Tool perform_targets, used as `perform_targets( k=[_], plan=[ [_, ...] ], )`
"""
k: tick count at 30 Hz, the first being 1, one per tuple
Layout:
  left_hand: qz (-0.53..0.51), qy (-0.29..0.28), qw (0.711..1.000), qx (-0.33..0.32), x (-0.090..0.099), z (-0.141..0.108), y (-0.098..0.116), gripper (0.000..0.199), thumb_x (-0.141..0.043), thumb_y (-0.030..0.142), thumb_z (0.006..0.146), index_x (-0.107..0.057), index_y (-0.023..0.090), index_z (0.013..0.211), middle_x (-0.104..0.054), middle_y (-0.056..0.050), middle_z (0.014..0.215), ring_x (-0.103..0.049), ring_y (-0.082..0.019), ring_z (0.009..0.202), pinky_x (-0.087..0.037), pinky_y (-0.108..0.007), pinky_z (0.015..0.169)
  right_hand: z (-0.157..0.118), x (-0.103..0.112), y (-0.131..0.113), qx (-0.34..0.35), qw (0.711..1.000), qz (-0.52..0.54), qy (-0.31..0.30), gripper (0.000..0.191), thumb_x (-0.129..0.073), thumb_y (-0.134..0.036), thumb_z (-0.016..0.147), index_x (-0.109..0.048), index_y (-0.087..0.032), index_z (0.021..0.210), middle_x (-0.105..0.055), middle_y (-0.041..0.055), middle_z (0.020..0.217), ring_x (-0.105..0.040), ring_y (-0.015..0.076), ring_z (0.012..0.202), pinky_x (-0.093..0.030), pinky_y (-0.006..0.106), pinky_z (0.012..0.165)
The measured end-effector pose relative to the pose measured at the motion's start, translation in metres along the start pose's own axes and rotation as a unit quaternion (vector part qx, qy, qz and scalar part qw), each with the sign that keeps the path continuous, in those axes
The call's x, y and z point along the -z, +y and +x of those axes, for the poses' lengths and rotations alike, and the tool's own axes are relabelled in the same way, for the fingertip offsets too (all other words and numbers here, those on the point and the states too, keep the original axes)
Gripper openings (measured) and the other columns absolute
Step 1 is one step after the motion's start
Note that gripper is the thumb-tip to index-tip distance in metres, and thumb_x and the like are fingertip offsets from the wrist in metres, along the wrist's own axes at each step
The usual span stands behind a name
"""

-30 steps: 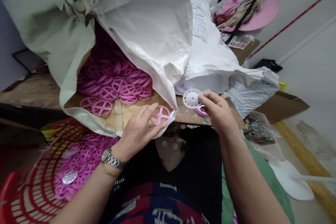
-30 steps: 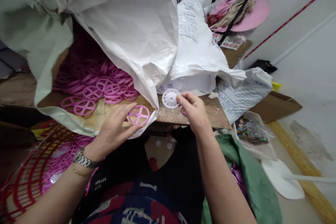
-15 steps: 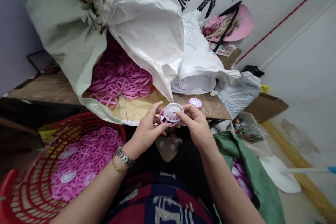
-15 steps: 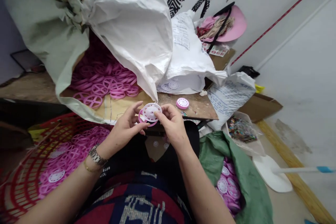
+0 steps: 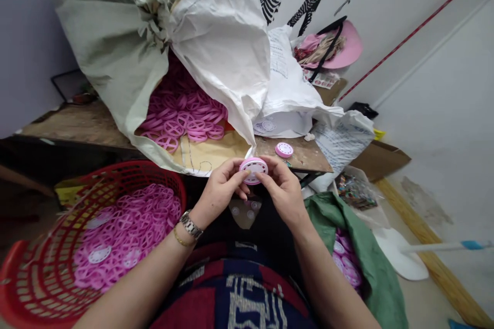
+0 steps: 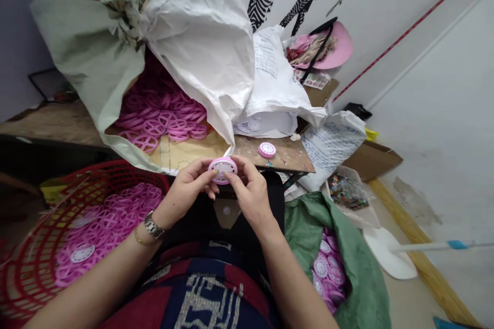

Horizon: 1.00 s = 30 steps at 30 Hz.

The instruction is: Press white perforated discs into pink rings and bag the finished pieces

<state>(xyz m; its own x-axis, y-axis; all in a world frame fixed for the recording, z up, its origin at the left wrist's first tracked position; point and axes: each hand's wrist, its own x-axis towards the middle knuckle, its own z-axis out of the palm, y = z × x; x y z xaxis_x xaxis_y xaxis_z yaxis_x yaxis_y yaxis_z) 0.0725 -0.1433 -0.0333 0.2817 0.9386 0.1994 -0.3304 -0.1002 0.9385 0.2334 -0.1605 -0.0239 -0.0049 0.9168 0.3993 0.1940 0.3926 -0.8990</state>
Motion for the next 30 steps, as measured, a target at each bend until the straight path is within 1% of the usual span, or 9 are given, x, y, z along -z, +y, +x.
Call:
perform_targets(
  k=[2,7,11,16,19,21,24,28,30],
  plan=[
    [0.027,-0.004,0.999,-0.016,0.001,0.0,-0.001,0.032,-0.068,0.038,0.085,-0.064,0.016,0.108,-0.064,0.002,0.072,-0.061,-0.009,0.055,-0.055,-0.019,0.049,0.0,0.002,-0.004,-0.003,1.0,-0.01,-0.005,0.027,-0.064,-0.033,0.088,-0.065,-0.022,0.113,-0.072,0.0043,0.108,-0.067,0.0194,0.095,-0.053,0.03,0.082],
    [0.079,-0.035,0.995,-0.041,-0.001,-0.005,-0.001,0.032,-0.062,0.036,0.091,-0.063,0.016,0.115,-0.064,0.001,0.075,-0.061,-0.01,0.058,-0.056,-0.02,0.052,-0.001,0.006,-0.008,-0.012,1.0,-0.028,0.006,0.017,-0.063,-0.035,0.089,-0.069,-0.02,0.095,-0.072,0.0018,0.087,-0.064,0.0179,0.081,-0.051,0.028,0.074],
    [0.121,-0.047,0.99,-0.062,0.0,-0.009,0.001,0.031,-0.058,0.041,0.093,-0.064,0.018,0.115,-0.063,0.001,0.08,-0.06,-0.009,0.058,-0.053,-0.017,0.05,-0.005,0.004,-0.009,0.001,1.0,-0.031,0.0,0.014,-0.064,-0.034,0.09,-0.069,-0.021,0.096,-0.07,0.0009,0.087,-0.062,0.0172,0.081,-0.049,0.027,0.075],
    [0.174,-0.015,0.981,-0.082,-0.001,-0.012,0.001,0.022,-0.058,0.037,0.094,-0.068,0.018,0.1,-0.061,0.002,0.073,-0.057,-0.008,0.055,-0.046,-0.016,0.047,-0.01,0.0,-0.011,0.02,0.998,-0.053,-0.005,0.012,-0.062,-0.031,0.091,-0.068,-0.022,0.093,-0.068,-0.0002,0.085,-0.061,0.0156,0.078,-0.047,0.026,0.073],
    [0.192,0.01,0.977,-0.094,-0.005,-0.012,0.0,0.02,-0.058,0.035,0.093,-0.068,0.018,0.092,-0.06,0.002,0.071,-0.055,-0.008,0.051,-0.043,-0.017,0.044,-0.012,-0.002,-0.01,0.027,0.997,-0.075,0.018,0.011,-0.061,-0.03,0.09,-0.066,-0.021,0.086,-0.065,-0.0009,0.078,-0.058,0.0152,0.073,-0.046,0.026,0.069],
    [0.186,0.014,0.979,-0.083,-0.006,-0.012,0.0,0.021,-0.057,0.036,0.092,-0.067,0.018,0.092,-0.059,0.003,0.07,-0.054,-0.008,0.048,-0.043,-0.017,0.042,-0.011,-0.004,-0.008,0.023,0.996,-0.077,0.031,0.012,-0.06,-0.03,0.089,-0.066,-0.021,0.084,-0.064,-0.0011,0.076,-0.057,0.015,0.07,-0.045,0.026,0.067],
    [0.174,-0.005,0.983,-0.054,-0.004,-0.011,0.0,0.025,-0.056,0.039,0.093,-0.067,0.017,0.098,-0.06,0.002,0.069,-0.058,-0.01,0.049,-0.046,-0.018,0.042,-0.009,-0.006,-0.006,0.004,0.998,-0.06,0.034,0.013,-0.061,-0.031,0.088,-0.066,-0.02,0.083,-0.064,-0.0012,0.074,-0.057,0.015,0.069,-0.045,0.026,0.066],
    [0.155,-0.061,0.986,-0.025,0.001,-0.012,-0.002,0.036,-0.056,0.039,0.092,-0.059,0.021,0.124,-0.063,0.001,0.079,-0.063,-0.012,0.057,-0.054,-0.02,0.047,-0.005,-0.006,-0.005,-0.019,0.999,-0.031,0.035,0.015,-0.062,-0.035,0.086,-0.068,-0.02,0.087,-0.068,0.0001,0.079,-0.06,0.0166,0.074,-0.048,0.027,0.07],
    [0.144,-0.066,0.987,-0.024,0.002,-0.013,-0.004,0.04,-0.057,0.037,0.092,-0.055,0.022,0.129,-0.063,0.001,0.078,-0.062,-0.011,0.055,-0.055,-0.02,0.047,-0.005,-0.005,-0.006,-0.029,0.999,-0.008,0.019,0.018,-0.062,-0.037,0.087,-0.068,-0.02,0.089,-0.069,0.0005,0.081,-0.061,0.0169,0.077,-0.049,0.028,0.073]
  ],
)
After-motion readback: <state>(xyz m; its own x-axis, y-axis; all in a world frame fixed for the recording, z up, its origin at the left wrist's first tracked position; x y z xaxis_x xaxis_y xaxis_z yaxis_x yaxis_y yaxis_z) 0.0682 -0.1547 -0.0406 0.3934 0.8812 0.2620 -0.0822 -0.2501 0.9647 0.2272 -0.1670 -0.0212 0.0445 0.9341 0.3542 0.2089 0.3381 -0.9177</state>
